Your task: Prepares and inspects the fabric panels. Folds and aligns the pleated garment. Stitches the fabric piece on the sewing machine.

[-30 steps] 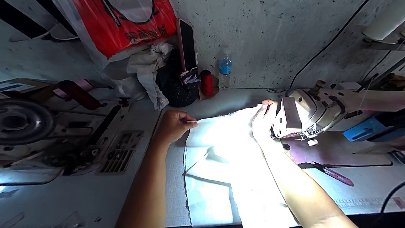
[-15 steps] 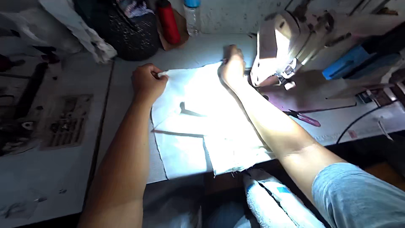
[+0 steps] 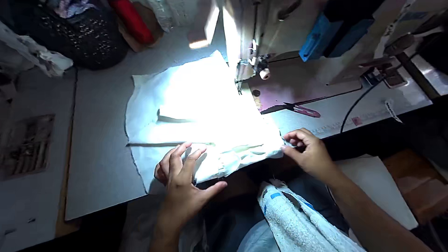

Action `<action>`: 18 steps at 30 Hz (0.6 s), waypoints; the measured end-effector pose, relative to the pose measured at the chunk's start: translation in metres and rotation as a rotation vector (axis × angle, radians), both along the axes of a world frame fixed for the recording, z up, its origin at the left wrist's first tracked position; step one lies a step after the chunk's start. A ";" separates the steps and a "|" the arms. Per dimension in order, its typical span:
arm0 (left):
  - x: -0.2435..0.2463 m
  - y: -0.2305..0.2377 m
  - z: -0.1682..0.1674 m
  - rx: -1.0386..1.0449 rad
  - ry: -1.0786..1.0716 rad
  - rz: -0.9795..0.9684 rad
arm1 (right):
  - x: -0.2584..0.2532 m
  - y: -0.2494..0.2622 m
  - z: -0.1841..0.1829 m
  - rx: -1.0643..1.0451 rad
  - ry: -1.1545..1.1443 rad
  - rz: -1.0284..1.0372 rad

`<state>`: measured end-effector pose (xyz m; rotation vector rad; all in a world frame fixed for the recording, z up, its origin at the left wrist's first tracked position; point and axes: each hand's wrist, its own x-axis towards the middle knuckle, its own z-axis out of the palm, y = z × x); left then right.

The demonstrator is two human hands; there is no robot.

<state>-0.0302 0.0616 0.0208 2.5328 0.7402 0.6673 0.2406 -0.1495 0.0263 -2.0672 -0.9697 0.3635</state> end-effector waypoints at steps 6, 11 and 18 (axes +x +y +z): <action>0.012 -0.042 0.028 0.026 -0.152 -0.140 | -0.027 0.008 -0.012 0.309 -0.054 0.052; -0.024 -0.054 0.017 -0.100 0.067 -0.228 | -0.035 -0.023 -0.033 0.496 -0.065 0.158; -0.013 -0.010 0.001 -0.033 0.200 0.587 | -0.036 -0.040 -0.050 -0.022 0.371 -0.084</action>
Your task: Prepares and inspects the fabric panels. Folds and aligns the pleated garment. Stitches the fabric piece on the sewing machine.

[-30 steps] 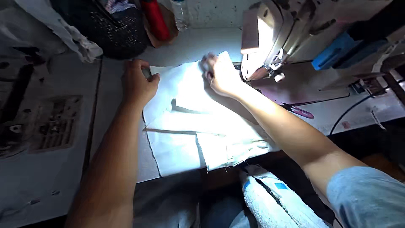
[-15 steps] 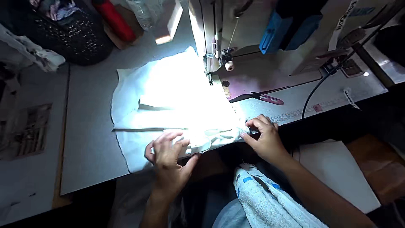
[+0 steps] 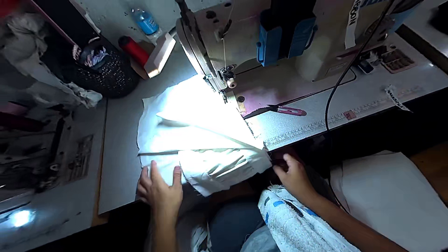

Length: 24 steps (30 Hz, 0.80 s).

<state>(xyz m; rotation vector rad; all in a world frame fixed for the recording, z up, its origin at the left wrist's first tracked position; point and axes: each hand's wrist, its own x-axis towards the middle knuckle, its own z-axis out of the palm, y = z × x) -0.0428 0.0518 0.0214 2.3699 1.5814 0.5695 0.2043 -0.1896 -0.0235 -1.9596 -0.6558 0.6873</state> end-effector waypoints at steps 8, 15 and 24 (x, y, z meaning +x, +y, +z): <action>-0.009 0.080 0.017 -0.003 0.309 -0.117 | -0.034 0.026 -0.010 0.394 0.372 0.335; 0.030 -0.092 -0.007 0.338 -0.082 -0.661 | -0.042 0.022 -0.009 0.498 0.553 0.354; 0.030 -0.108 -0.031 0.379 -0.334 -0.651 | -0.038 0.020 -0.017 0.440 0.742 0.273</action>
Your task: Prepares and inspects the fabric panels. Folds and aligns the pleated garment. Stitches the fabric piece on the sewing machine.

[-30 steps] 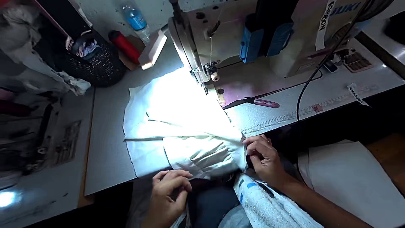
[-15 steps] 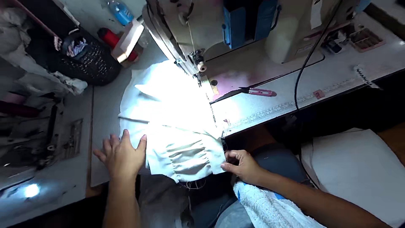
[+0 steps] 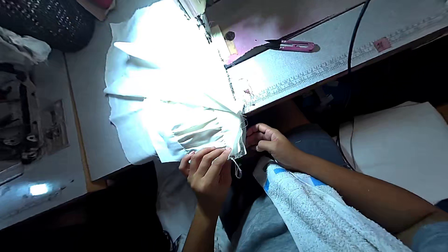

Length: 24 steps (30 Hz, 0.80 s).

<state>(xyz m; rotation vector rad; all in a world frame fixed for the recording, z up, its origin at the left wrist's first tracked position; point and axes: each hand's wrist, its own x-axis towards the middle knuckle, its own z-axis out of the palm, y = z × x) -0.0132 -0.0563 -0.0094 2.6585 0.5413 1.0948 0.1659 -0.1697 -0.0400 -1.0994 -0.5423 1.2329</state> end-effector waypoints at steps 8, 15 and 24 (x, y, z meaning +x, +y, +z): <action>-0.003 -0.006 0.005 0.202 -0.001 -0.004 | -0.016 0.024 -0.017 -0.070 -0.172 -0.154; -0.006 0.002 0.008 0.330 -0.026 0.022 | -0.013 0.031 -0.021 -0.011 -0.287 -0.252; 0.003 -0.032 -0.051 -1.141 -0.060 0.217 | -0.011 0.005 0.014 0.175 -0.041 -0.094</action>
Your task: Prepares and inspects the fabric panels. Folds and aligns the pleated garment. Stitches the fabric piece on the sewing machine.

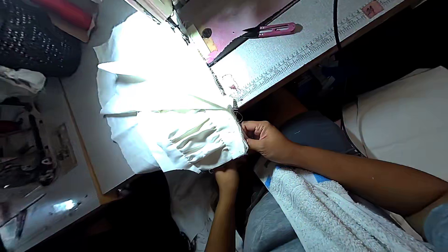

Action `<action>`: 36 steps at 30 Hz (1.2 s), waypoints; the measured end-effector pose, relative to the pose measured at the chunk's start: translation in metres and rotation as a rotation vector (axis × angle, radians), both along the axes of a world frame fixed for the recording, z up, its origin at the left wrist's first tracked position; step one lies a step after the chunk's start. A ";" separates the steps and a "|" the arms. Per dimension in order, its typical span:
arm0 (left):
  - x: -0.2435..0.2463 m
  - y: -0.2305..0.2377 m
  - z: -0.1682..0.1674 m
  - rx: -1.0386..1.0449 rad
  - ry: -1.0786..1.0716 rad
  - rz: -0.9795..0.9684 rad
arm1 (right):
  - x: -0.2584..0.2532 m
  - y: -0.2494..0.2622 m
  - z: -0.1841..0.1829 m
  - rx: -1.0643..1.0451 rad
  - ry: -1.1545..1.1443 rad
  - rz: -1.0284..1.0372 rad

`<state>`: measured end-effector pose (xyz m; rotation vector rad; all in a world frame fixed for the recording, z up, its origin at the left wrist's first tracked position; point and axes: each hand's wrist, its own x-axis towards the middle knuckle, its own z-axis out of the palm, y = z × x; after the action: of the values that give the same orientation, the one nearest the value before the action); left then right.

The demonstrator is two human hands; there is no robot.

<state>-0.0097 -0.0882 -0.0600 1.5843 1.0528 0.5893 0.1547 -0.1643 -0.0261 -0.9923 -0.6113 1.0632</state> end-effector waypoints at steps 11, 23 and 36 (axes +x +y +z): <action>-0.004 0.044 0.052 -0.370 -0.707 0.650 | -0.002 -0.001 0.014 -0.122 0.190 0.060; -0.056 0.064 0.047 0.196 -0.224 0.868 | 0.007 -0.008 0.021 -0.224 0.048 -0.024; -0.090 0.060 0.035 -0.132 -0.149 0.458 | 0.009 -0.010 0.019 -0.306 -0.048 -0.040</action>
<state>-0.0993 -0.0286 -0.0253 1.1674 1.3208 0.9109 0.1633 -0.1745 -0.0071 -1.2931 -0.4730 1.1209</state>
